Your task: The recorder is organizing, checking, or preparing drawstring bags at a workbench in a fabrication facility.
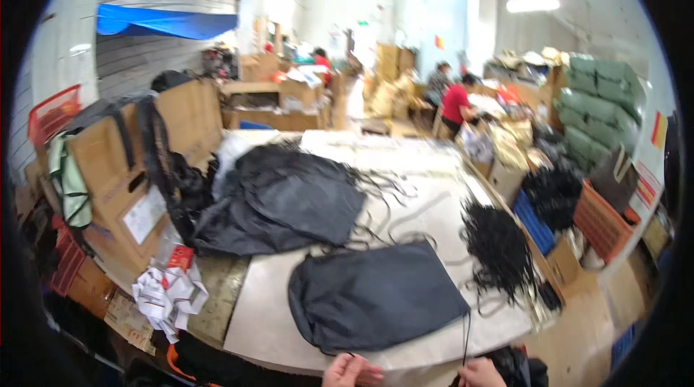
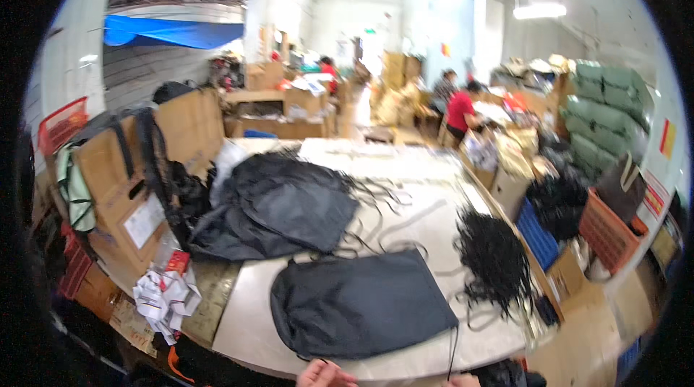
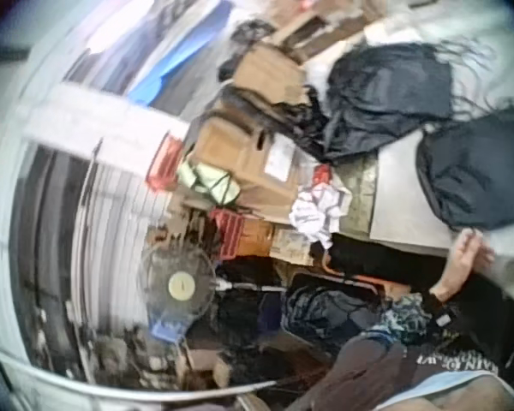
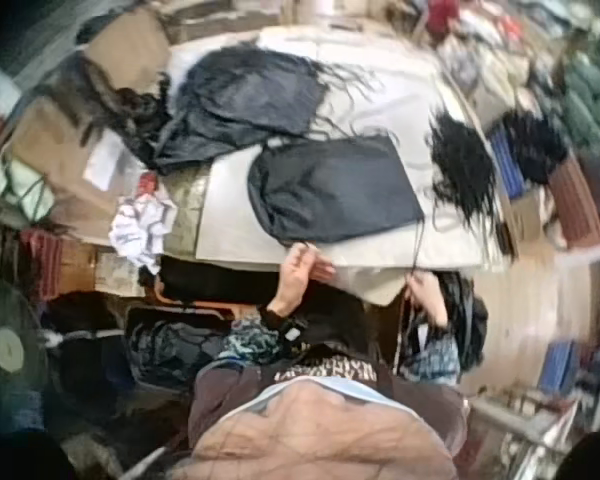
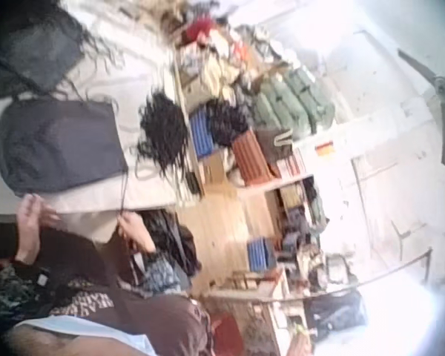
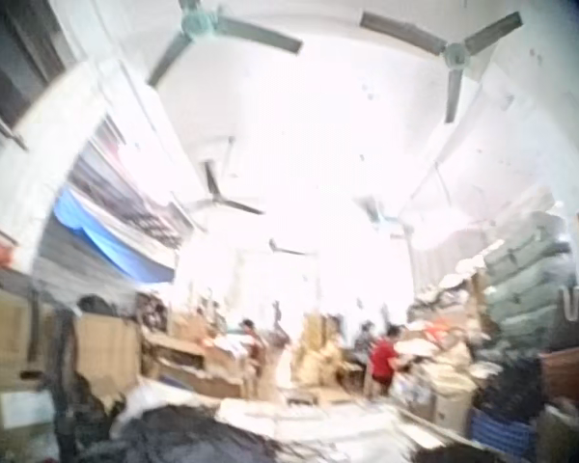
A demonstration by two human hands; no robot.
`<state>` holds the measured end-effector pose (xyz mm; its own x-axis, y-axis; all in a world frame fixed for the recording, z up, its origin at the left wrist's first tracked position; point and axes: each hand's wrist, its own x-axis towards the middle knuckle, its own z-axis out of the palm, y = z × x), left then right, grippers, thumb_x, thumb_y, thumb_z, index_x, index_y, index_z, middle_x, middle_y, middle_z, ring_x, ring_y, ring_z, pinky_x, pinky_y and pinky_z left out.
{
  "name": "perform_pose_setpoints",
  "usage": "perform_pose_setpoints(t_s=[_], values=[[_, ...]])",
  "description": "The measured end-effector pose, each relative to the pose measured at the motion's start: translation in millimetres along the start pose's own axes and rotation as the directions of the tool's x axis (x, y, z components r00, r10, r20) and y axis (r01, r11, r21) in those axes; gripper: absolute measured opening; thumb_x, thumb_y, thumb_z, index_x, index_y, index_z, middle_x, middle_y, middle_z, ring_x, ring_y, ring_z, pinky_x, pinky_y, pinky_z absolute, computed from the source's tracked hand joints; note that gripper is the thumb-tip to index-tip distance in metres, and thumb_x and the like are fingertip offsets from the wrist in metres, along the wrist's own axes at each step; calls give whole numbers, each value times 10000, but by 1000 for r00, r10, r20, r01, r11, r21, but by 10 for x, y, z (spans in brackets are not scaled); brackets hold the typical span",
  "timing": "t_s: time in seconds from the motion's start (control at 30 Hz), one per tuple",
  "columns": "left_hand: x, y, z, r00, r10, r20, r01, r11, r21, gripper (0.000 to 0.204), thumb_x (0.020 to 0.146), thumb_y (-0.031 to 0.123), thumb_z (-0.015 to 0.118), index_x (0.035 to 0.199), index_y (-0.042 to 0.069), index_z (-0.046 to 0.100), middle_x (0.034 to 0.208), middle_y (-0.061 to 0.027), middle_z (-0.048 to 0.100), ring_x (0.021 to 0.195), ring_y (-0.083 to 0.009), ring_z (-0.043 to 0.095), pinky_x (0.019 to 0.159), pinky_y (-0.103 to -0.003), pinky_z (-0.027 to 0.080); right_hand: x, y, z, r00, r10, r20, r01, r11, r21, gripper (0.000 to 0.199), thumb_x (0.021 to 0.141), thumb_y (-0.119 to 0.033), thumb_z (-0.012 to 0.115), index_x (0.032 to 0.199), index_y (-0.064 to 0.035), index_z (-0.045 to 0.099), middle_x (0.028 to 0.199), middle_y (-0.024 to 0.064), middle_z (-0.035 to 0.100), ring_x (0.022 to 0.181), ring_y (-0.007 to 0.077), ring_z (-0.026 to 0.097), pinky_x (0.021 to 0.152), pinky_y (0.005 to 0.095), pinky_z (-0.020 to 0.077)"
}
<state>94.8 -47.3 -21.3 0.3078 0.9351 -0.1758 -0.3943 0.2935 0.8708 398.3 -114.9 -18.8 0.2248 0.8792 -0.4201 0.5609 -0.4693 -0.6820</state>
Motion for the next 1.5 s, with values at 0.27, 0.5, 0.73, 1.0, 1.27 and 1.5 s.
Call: perform_pose_setpoints(t_s=[0.27,0.5,0.73,1.0,1.27,1.5], values=[[188,-331,335,999,6,32,-3,996,-86,151,1004,188,421,926,68,471,930,-59,600,1014,-213,604,875,-308,458,-101,-746,330,969,-102,226,-94,692,716,220,948,-195,537,1005,7,604,742,54,648,500,96,550,414,193,412],[-10,257,-11,985,-92,-146,78,992,-99,77,969,225,515,928,162,534,586,62,397,431,-40,321,383,-191,231,347,-1138,519,984,-148,99,-13,496,868,205,960,-200,522,997,-20,613,722,13,608,509,72,511,405,203,407],[-579,986,-903,967,96,-237,-41,974,225,120,930,164,580,837,91,600,600,73,477,476,-4,356,427,-169,243,520,-789,219,993,-93,-77,120,732,670,260,964,-259,524,1005,-14,601,785,31,613,523,82,538,434,209,442],[-651,965,-933,913,349,-211,-252,890,380,127,922,103,565,858,12,628,668,26,557,600,-42,492,560,-187,400,516,-973,67,757,-648,81,594,633,-496,242,914,-203,578,858,25,634,646,104,620,600,181,633,537,324,493],[-302,821,-441,941,306,-146,-268,935,233,110,943,133,545,892,42,580,634,35,515,530,-57,445,502,-205,365,6,-2275,865,462,-811,358,791,560,248,159,897,-146,597,920,7,635,692,117,635,616,171,623,580,289,485],[-505,984,-616,972,80,-219,-97,993,-66,162,947,150,549,813,66,585,588,51,504,427,-7,371,391,-173,252,334,-1838,799,616,-608,501,708,706,-13,213,887,-223,636,1020,-65,686,878,114,682,779,205,667,686,279,513]])
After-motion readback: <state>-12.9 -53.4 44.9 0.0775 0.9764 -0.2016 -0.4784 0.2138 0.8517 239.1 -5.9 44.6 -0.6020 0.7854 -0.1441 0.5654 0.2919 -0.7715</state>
